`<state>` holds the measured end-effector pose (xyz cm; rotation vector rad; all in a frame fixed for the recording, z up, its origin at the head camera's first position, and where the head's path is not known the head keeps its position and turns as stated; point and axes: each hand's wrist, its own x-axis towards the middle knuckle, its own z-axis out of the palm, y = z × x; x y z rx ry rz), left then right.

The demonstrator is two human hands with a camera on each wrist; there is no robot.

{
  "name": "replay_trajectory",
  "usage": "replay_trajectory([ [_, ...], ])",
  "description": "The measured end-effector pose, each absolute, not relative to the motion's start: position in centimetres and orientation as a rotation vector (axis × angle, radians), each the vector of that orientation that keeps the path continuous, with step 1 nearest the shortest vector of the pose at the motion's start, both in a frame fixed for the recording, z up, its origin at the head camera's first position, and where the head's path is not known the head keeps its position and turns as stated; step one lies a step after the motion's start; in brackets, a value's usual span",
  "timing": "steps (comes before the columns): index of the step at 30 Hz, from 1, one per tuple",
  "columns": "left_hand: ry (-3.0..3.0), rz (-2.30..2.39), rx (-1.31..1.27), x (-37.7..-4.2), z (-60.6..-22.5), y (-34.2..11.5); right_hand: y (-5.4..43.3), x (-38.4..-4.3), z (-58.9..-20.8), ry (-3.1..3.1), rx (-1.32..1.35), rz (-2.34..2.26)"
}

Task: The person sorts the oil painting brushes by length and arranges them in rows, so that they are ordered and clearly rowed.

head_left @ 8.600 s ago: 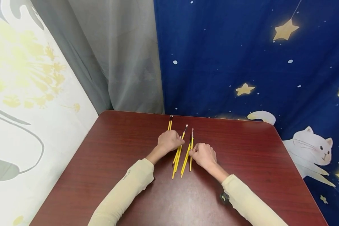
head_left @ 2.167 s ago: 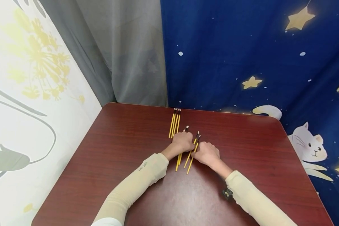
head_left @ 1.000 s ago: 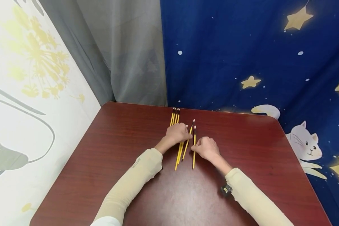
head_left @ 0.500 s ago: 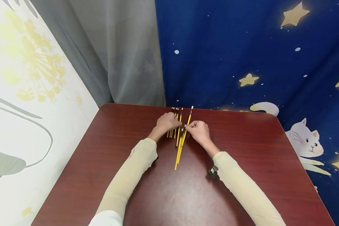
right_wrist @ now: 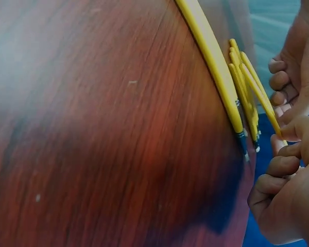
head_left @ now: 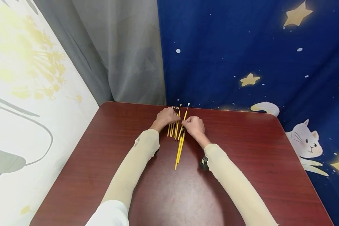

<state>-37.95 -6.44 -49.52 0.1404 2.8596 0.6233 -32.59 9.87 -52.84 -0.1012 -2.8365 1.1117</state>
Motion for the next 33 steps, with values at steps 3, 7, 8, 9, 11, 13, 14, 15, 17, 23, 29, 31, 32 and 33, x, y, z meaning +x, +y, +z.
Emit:
replay_trajectory([
  [3,2.894,0.594,0.124,-38.2,-49.4,-6.0,9.7,-33.1,-53.0,-2.852,-0.112,1.076],
  [7,2.92,0.571,0.102,-38.0,-49.3,-5.9,9.0,-33.5,-53.3,-2.889,-0.105,0.999],
  [8,2.922,0.566,0.1,-38.0,-49.3,-5.8,8.8,-33.6,-53.4,-2.895,-0.108,0.98],
  [9,2.921,0.558,0.099,-38.0,-49.3,-5.8,8.7,-33.7,-53.5,-2.902,-0.109,0.959],
  [11,2.919,0.543,0.091,-38.2,-49.5,-5.6,8.6,-33.9,-53.6,-2.911,-0.117,0.918],
  [13,2.919,0.538,0.075,-38.3,-49.6,-5.5,8.5,-34.1,-53.7,-2.924,-0.134,0.879],
  [14,2.922,0.533,0.068,-38.5,-49.6,-5.4,8.4,-34.2,-53.7,-2.932,-0.143,0.863],
  [15,2.919,0.533,0.064,-38.6,-49.6,-5.3,8.4,-34.3,-53.8,-2.939,-0.149,0.849],
  [17,2.908,0.533,0.063,-38.8,-49.5,-5.0,8.4,-34.4,-53.8,-2.954,-0.164,0.817],
  [23,2.859,0.508,0.064,-39.0,-49.4,-4.3,8.3,-34.5,-53.7,-2.986,-0.163,0.737],
  [29,2.886,0.501,0.055,-38.6,-49.5,-4.0,8.2,-34.6,-53.8,-3.018,-0.169,0.722],
  [31,2.892,0.511,0.05,-38.4,-49.4,-4.0,8.1,-34.7,-53.8,-3.022,-0.166,0.72],
  [32,2.893,0.514,0.046,-38.3,-49.3,-4.1,8.1,-34.7,-53.8,-3.023,-0.162,0.716],
  [33,2.895,0.517,0.043,-38.3,-49.3,-4.1,8.0,-34.8,-53.8,-3.023,-0.156,0.704],
])
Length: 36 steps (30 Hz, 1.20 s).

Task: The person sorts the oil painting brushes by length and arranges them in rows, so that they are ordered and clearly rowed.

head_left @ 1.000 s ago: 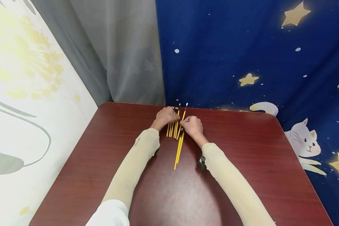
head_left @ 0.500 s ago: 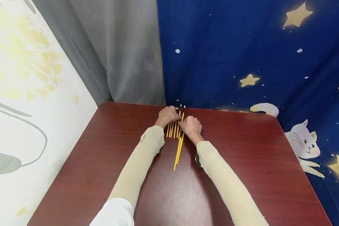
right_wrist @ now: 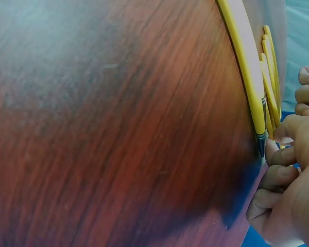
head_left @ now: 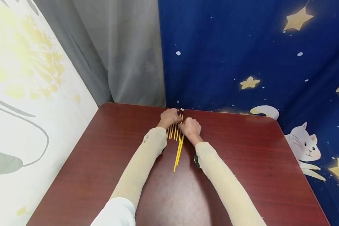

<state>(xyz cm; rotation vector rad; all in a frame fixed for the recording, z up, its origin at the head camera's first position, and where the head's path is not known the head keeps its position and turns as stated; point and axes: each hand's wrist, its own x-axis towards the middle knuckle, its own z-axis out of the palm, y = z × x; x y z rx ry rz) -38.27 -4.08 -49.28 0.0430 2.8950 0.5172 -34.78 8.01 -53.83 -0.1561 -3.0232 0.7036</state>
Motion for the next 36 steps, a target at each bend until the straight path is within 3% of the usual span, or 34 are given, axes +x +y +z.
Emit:
replay_trajectory([
  [21,2.827,0.363,-0.023,-39.9,-50.2,-3.3,8.2,-34.2,-53.5,-3.032,0.003,0.697],
  [36,2.918,0.414,0.06,-38.4,-49.1,-3.5,10.3,-32.7,-53.0,-2.949,0.062,0.716],
])
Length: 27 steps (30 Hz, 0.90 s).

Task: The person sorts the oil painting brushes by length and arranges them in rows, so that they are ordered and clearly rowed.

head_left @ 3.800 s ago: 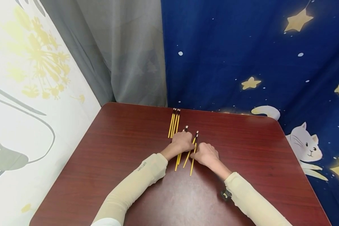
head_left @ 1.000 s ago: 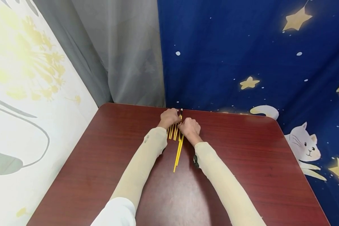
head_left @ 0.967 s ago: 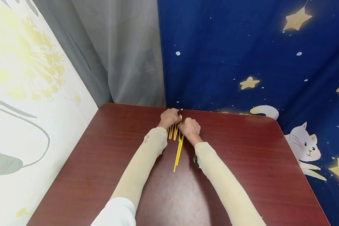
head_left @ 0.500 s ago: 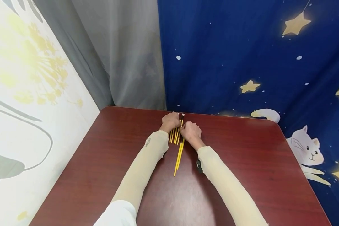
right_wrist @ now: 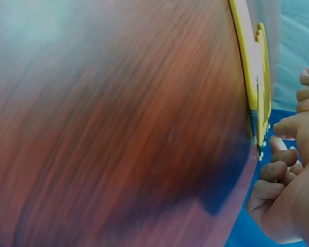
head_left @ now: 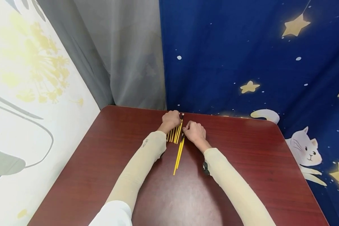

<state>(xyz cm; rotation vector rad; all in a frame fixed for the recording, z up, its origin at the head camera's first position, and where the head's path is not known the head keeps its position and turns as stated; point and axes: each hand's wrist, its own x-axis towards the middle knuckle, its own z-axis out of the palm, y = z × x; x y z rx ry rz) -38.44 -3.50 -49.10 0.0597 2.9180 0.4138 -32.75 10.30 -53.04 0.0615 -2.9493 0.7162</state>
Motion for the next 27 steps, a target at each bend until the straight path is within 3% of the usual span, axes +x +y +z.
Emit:
replay_trajectory([
  [9,2.973,0.399,0.188,-35.9,-47.2,-3.5,11.6,-31.0,-51.5,-3.012,0.192,0.634],
  [27,2.912,0.455,0.399,-31.2,-49.3,-4.9,13.2,-27.6,-52.2,-3.017,0.192,0.693],
])
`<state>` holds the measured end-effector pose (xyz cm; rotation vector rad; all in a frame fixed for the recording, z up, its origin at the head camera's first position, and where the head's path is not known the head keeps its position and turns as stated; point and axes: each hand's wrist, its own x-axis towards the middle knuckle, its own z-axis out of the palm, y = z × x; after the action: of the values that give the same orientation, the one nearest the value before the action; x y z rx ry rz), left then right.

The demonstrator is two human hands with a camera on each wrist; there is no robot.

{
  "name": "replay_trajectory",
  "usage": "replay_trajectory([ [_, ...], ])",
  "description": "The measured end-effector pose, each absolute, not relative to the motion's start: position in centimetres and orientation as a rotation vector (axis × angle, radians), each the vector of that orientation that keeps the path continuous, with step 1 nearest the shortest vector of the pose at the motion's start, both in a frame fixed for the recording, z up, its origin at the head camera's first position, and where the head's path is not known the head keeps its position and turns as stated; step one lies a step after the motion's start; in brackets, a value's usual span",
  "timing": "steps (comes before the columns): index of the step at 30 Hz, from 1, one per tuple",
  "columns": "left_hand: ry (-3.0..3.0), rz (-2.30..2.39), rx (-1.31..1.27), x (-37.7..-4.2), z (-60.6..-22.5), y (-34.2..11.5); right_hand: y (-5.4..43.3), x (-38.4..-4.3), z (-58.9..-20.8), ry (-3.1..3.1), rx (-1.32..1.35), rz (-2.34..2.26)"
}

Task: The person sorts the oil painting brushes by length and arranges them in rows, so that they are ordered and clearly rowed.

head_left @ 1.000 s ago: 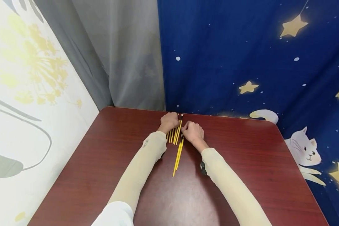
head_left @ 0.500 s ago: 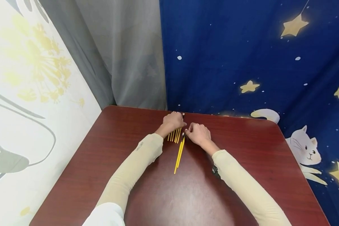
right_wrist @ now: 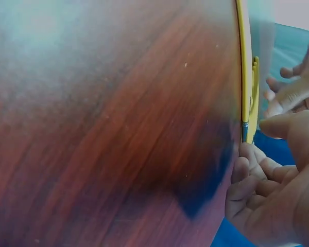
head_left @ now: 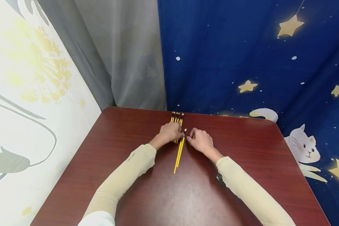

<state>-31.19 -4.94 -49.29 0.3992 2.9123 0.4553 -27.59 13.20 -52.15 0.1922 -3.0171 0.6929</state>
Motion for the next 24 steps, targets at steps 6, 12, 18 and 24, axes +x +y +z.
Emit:
replay_trajectory([
  [6,2.912,0.434,0.461,-29.4,-50.7,-6.1,13.0,-26.3,-52.6,-3.078,0.16,0.65],
  [12,2.909,0.44,0.471,-27.9,-50.9,-6.8,12.1,-25.6,-52.9,-3.092,0.187,0.7],
  [18,2.881,0.417,0.439,-27.0,-51.1,-7.1,11.2,-25.4,-53.5,-3.11,0.181,0.693],
  [24,2.857,0.439,0.451,-26.2,-51.4,-7.2,10.9,-25.3,-53.9,-3.109,0.189,0.707],
])
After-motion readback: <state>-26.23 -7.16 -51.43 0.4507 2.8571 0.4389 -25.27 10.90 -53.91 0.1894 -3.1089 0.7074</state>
